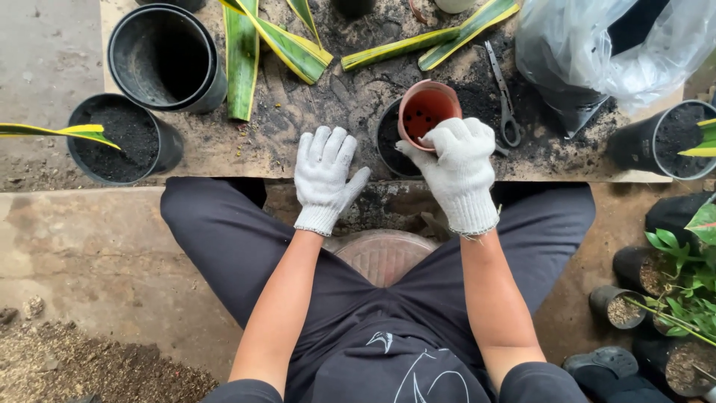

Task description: The person scoops soil from a plastic bag using a small terracotta pot and pours it into a black plastic pot. They repeat this process to fill the pot with soil, occasionally adjusting the soil with their gloved hands.

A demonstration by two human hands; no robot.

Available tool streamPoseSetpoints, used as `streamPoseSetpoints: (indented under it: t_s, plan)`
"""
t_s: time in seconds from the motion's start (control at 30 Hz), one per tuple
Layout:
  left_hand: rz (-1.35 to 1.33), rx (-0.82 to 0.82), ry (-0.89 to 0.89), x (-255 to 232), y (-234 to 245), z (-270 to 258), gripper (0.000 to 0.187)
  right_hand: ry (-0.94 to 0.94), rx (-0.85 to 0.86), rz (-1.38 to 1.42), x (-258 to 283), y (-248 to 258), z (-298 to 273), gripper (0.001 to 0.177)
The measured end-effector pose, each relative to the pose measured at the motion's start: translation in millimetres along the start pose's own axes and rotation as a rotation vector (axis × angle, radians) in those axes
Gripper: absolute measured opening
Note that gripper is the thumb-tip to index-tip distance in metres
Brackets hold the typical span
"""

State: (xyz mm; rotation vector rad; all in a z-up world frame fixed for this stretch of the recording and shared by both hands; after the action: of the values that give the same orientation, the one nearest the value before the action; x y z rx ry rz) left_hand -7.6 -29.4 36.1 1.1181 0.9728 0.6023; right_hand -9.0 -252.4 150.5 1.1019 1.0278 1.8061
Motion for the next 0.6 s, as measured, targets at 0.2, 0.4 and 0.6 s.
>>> streamPoseSetpoints:
  t_s: [0.2,0.4,0.6]
  plan:
    - [-0.003,-0.014,-0.014,1,4,1,0.067,-0.018,-0.015,0.022,-19,-7,-9,0.04]
    - [0.011,0.016,-0.001,1,1,1,0.067,-0.041,0.006,0.037,-12,6,-22,0.039]
    - [0.0,0.015,-0.005,4,-7,3,0.067,-0.122,0.051,0.12,1,21,-35,0.033]
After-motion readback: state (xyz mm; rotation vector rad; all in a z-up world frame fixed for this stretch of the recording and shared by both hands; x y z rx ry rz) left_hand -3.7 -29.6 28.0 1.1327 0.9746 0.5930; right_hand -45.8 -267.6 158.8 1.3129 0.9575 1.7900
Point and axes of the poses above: each hand's wrist, its own z-axis towards the middle knuckle, its own y-axis out of the back of the hand, x = y × z, the point moved 3 cm from there along z, towards the middle knuckle, and after that the axes turned 14 degrees about x, right-handed, at the moved point
